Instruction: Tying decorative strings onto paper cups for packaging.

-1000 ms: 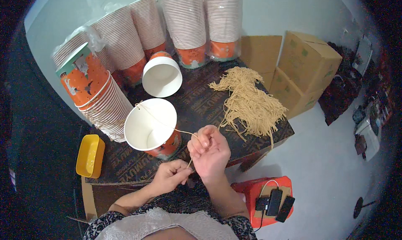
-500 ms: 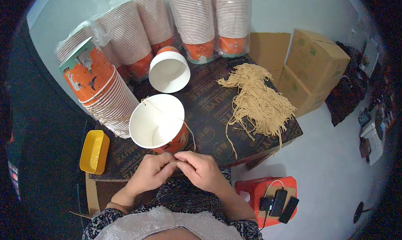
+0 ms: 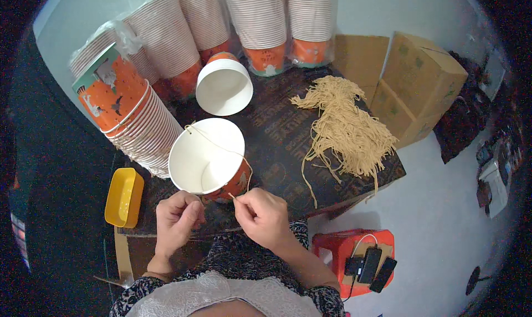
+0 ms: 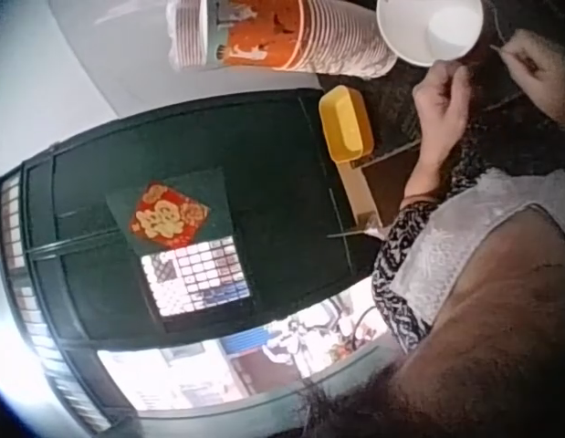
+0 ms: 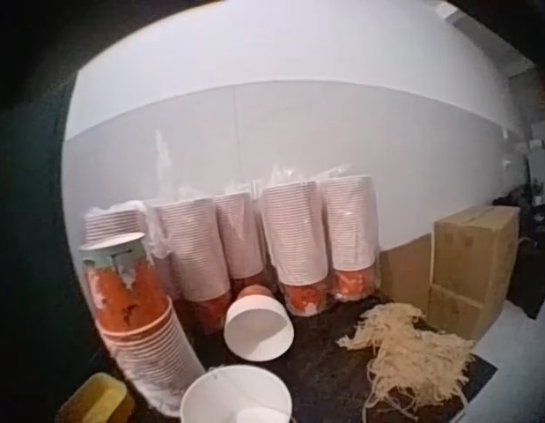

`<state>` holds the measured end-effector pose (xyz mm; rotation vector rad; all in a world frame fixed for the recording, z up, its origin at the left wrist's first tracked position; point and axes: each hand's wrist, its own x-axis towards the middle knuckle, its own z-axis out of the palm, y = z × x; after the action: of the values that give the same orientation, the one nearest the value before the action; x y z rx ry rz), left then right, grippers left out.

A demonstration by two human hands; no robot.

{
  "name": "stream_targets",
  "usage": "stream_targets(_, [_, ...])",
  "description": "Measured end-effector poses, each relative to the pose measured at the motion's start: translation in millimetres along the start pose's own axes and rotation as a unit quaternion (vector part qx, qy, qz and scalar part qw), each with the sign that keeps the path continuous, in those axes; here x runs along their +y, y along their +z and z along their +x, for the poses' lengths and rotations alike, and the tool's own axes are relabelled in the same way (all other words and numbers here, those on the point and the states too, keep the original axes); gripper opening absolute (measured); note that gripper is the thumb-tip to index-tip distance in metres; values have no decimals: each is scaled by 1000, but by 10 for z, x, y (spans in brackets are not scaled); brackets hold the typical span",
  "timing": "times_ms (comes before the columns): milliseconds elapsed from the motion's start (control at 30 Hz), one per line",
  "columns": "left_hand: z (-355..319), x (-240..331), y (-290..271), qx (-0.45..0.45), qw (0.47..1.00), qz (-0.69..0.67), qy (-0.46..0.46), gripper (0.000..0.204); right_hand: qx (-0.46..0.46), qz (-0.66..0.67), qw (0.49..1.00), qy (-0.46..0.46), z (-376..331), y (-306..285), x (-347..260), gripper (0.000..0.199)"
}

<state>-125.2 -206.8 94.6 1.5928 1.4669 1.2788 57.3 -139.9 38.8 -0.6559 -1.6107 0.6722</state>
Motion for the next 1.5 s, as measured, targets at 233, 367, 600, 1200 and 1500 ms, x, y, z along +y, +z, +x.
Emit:
stream_targets(233, [-38, -30, -35, 9, 1000, 6, -18, 15, 27, -36, 999, -16, 58, 111, 20, 18])
stream_targets(367, [-50, -36, -59, 18, 1000, 10, -9, 14, 13, -67, 998, -3, 62, 132, 18, 18])
stream_targets(600, [65, 86, -157, 14, 998, 25, 58, 9, 10, -88, 996, -4, 99, 160, 63, 18])
stream_targets(1200, [1088, 155, -170, -355, 887, 234, 179, 10, 2, -78, 997, 4, 118, 209, 82, 13])
stream_targets(1500, [782, 162, -138, -204, 973, 90, 61, 7, -34, -70, 997, 4, 119, 103, 22, 9])
